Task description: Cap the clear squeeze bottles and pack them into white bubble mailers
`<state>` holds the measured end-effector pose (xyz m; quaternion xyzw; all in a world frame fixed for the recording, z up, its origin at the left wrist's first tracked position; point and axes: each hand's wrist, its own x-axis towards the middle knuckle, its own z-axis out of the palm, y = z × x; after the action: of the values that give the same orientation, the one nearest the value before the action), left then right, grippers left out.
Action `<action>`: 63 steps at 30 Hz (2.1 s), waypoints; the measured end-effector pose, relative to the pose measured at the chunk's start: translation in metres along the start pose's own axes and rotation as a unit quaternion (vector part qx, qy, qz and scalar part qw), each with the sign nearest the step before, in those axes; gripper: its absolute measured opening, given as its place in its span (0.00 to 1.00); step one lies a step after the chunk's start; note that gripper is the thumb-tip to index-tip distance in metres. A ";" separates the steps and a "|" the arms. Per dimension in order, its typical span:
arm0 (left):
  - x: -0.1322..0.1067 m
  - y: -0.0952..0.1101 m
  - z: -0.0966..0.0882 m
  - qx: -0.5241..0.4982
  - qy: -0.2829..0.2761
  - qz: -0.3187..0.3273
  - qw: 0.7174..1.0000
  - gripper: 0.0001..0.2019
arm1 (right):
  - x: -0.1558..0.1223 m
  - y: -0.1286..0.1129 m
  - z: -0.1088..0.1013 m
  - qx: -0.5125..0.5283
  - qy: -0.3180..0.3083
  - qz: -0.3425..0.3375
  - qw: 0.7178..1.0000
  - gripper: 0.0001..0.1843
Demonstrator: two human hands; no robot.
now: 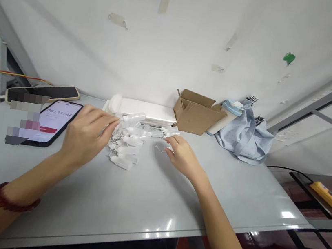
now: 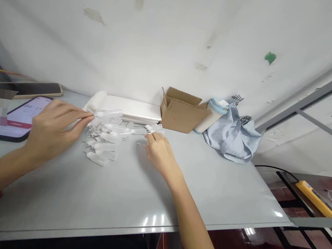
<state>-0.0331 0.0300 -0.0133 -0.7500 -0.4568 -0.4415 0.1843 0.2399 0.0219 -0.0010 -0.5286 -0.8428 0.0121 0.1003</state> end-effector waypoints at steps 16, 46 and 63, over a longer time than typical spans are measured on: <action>-0.008 0.009 0.008 -0.007 -0.068 -0.002 0.998 0.10 | 0.001 0.002 0.002 -0.055 -0.121 0.048 0.990 0.11; -0.010 0.046 -0.004 -0.227 -0.163 -0.014 0.960 0.08 | -0.012 -0.029 0.008 0.308 0.097 -0.152 0.934 0.07; -0.010 0.045 -0.006 -0.278 -0.231 -0.188 0.913 0.11 | -0.012 -0.030 0.017 0.277 0.100 -0.172 0.940 0.08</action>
<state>0.0004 -0.0024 -0.0125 -0.7520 -0.4783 -0.3916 -0.2289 0.2149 -0.0007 -0.0161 -0.3258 -0.8696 0.1745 0.3274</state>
